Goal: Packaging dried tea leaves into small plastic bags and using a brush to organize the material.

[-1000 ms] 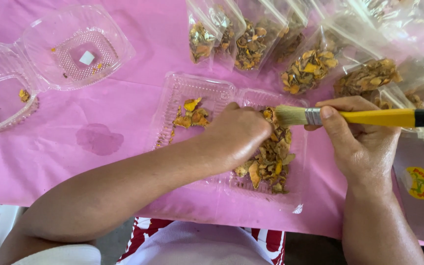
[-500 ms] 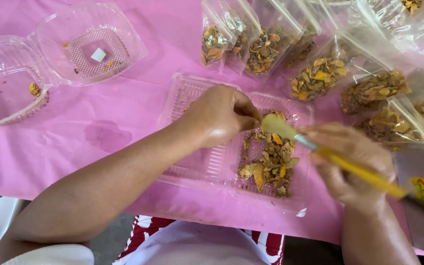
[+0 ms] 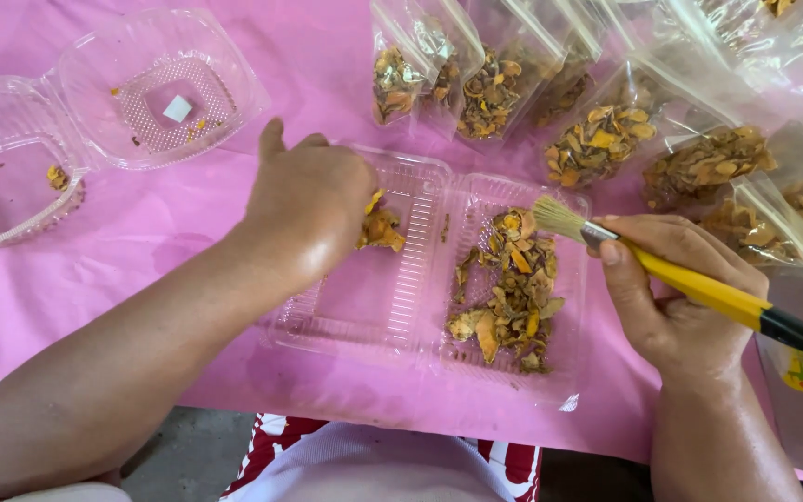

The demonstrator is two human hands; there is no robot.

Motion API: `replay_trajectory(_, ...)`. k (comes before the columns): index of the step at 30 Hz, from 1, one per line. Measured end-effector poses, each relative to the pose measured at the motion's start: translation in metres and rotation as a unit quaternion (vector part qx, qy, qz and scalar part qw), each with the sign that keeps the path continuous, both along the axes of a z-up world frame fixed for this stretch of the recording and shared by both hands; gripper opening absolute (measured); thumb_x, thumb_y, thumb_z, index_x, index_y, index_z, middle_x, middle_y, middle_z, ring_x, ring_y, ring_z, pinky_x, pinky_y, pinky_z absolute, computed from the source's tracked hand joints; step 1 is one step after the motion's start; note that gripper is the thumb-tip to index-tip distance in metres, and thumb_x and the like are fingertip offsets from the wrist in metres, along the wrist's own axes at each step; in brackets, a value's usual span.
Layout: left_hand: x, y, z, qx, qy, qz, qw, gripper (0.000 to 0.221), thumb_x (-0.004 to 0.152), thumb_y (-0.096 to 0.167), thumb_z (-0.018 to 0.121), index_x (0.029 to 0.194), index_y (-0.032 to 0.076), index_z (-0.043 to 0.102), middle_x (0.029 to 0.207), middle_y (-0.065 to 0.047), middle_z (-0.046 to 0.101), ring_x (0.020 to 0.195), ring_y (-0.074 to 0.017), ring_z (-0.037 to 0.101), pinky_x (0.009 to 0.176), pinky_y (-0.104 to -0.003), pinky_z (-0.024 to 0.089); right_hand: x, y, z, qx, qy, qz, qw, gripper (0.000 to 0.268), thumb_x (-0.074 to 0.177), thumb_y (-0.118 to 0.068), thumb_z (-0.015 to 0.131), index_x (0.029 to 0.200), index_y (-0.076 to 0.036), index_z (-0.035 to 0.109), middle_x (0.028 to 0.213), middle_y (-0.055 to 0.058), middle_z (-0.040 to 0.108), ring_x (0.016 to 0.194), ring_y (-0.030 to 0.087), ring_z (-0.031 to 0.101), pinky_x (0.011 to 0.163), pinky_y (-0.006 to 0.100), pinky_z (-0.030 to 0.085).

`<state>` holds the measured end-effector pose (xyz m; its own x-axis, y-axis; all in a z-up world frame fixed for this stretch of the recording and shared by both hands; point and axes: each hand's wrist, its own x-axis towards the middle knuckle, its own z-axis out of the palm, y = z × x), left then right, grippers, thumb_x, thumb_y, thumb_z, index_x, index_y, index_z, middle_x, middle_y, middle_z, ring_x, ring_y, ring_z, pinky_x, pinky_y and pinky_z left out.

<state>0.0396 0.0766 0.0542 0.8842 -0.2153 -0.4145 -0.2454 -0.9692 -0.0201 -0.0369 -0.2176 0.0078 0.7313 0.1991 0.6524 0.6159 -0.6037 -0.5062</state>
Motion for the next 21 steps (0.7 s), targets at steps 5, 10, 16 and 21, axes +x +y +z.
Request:
replay_trajectory(5,-0.017,-0.059,0.003,-0.282,-0.014,0.005,0.959,0.028,0.089,0.004,0.063,0.061,0.008,0.065,0.134,-0.009,0.07,0.126,-0.0223,0.059,0.127,-0.05,0.026,-0.002,-0.004,-0.005,0.042,0.013,-0.046,0.998,0.016,0.108,0.001,0.069,0.118,0.014,0.069,0.088,0.015,0.065,0.057,0.011,0.04,0.059,0.025,0.037)
replay_trajectory(10,0.009,-0.122,-0.042,-0.21,0.007,-0.236,0.949,0.013,0.093,0.005,0.067,0.098,0.011,0.077,0.125,-0.01,0.069,0.115,-0.0276,0.058,0.108,-0.046,0.044,0.0,-0.006,-0.007,0.085,0.018,-0.045,0.995,0.017,0.109,0.0,0.066,0.118,0.014,0.066,0.068,0.004,0.048,0.054,0.007,0.034,0.056,0.023,0.031)
replay_trajectory(16,0.019,-0.141,-0.054,-0.151,-0.06,-0.237,0.958,0.012,0.094,0.001,0.062,0.095,0.01,0.07,0.105,-0.009,0.07,0.099,-0.0291,0.064,0.093,-0.045,0.054,-0.001,-0.006,-0.001,0.034,-0.016,-0.056,0.998,0.012,0.108,0.006,0.069,0.116,0.016,0.069,0.098,0.022,0.068,0.057,0.013,0.044,0.057,0.025,0.036)
replay_trajectory(21,0.018,-0.138,-0.045,-0.162,-0.044,-0.224,0.96,0.024,0.088,-0.011,0.058,0.084,0.012,0.064,0.093,-0.007,0.068,0.091,-0.026,0.06,0.093,-0.047,0.049,-0.003,-0.006,0.001,0.019,-0.027,-0.054,0.998,0.011,0.109,0.006,0.068,0.116,0.015,0.069,0.1,0.022,0.069,0.059,0.014,0.046,0.059,0.026,0.037)
